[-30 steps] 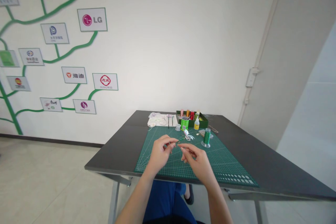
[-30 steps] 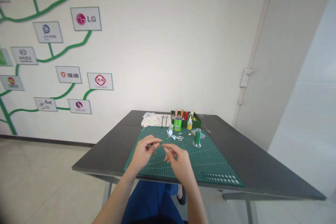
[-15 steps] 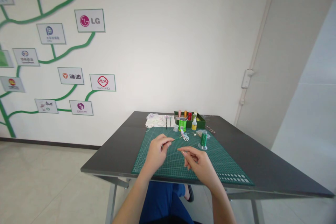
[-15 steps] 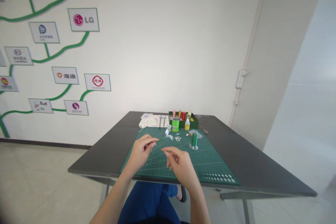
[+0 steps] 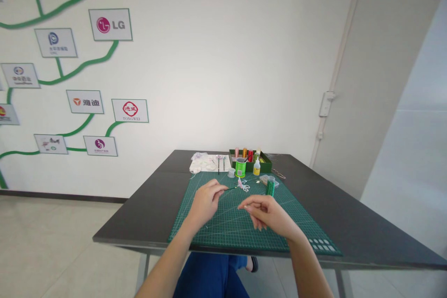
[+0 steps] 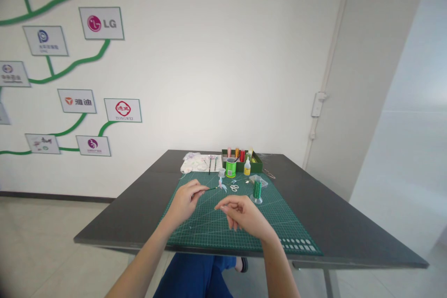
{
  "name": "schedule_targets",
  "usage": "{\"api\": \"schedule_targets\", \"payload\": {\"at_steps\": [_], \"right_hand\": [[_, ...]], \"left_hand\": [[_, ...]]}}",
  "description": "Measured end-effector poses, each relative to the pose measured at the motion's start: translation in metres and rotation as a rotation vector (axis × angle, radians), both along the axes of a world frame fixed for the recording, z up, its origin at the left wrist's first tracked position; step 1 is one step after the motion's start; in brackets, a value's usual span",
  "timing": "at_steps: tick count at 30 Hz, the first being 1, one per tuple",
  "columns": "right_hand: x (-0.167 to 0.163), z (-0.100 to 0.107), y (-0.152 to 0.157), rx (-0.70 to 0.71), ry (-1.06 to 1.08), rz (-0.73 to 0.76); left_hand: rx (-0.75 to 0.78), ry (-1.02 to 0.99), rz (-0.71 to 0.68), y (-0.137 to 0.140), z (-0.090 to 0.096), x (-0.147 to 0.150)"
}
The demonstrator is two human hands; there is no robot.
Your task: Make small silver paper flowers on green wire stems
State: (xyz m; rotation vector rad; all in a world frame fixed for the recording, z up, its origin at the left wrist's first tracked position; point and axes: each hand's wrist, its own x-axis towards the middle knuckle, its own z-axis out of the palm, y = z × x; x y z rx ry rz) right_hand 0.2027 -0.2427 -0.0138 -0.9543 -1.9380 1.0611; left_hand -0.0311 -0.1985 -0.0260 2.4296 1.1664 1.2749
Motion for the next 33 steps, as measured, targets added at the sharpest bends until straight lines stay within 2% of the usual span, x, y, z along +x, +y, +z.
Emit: {"api": "schedule_targets", "payload": {"at_steps": [5, 9, 13, 16, 22, 28, 33], "right_hand": [[0.015, 0.008, 0.041, 0.022, 0.023, 0.046], [0.027, 0.012, 0.076, 0.051, 0.015, 0.057], [0.039, 0.009, 0.115, 0.066, 0.043, 0.0], [0.045, -0.001, 0.147, 0.071, 0.059, -0.011], [0.046, -0.03, 0.197, -0.002, 0.141, 0.025], [0.036, -0.051, 0.221, -0.033, 0.121, 0.054], [0.036, -0.081, 0.24, -0.069, 0.135, 0.023]], "left_hand": [[0.007, 0.084, -0.001, 0.037, -0.005, 0.005], [-0.045, 0.109, -0.075, 0.068, -0.015, 0.011], [-0.097, 0.135, -0.176, 0.099, -0.025, 0.017], [-0.128, 0.134, -0.251, 0.123, -0.032, 0.021], [-0.238, 0.073, -0.308, 0.158, -0.05, 0.027], [-0.32, 0.063, -0.369, 0.172, -0.073, 0.028], [-0.386, 0.043, -0.436, 0.177, -0.09, 0.025]]}}
